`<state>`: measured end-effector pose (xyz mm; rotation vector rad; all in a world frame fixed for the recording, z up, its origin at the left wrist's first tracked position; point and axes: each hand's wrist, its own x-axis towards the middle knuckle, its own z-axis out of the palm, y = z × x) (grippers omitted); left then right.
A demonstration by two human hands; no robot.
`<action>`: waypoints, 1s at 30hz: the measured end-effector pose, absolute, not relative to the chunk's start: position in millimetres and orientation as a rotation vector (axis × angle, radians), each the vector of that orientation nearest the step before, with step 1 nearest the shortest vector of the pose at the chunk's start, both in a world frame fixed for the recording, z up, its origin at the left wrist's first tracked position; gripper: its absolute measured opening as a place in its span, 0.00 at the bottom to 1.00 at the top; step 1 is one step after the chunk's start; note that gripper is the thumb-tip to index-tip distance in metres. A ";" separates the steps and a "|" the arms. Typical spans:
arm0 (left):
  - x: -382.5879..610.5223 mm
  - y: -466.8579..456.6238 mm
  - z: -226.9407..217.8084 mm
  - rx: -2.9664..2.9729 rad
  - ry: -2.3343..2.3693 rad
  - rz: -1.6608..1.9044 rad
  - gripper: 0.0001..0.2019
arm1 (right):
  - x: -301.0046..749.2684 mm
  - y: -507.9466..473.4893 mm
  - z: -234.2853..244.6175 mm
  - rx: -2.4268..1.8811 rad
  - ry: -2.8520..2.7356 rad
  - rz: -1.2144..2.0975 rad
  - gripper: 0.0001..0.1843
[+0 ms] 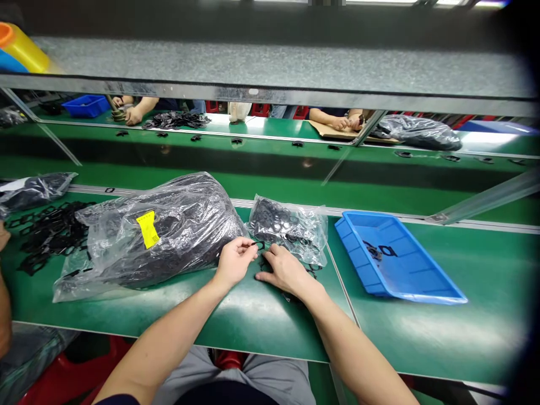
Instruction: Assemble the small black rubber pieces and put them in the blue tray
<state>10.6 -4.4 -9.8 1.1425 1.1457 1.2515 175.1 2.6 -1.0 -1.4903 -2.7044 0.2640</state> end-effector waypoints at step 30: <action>14.1 -3.8 -17.0 1.140 1.137 1.244 0.08 | 194.3 9.5 7.2 -1.550 -2.743 0.634 0.13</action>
